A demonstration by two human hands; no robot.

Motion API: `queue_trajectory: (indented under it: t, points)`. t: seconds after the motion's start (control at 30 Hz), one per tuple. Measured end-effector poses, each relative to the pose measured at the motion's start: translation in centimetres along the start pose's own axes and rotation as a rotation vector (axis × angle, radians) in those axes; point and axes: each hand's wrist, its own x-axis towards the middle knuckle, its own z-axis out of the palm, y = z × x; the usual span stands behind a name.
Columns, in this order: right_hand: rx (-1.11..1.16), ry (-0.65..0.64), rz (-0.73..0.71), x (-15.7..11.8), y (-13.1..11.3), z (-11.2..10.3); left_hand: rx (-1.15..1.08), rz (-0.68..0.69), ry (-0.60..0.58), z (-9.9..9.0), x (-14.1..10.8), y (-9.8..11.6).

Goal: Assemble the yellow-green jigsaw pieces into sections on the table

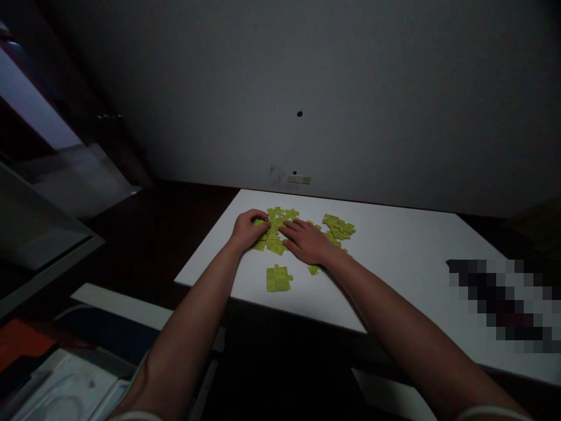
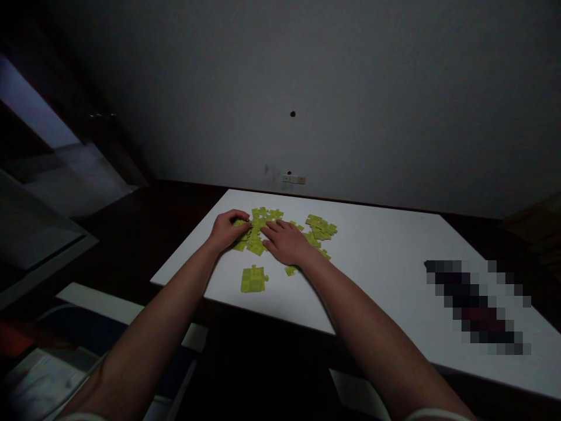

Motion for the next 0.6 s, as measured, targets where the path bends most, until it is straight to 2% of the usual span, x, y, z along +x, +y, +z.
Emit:
queue_trajectory:
  t: [0.13,0.27,0.6]
  points:
    - [-0.063,0.006,0.054,-0.6,1.5,-1.0,0.077,-0.096,0.141,-0.5,0.7,-0.8]
    - [-0.118,0.007,0.203,-1.2,3.0,-2.4,0.152,-0.147,0.237,-1.1,1.3,-1.4]
    - [-0.195,0.102,0.413,-1.3,3.9,-2.6,0.244,-0.185,0.299,-2.1,1.5,-2.4]
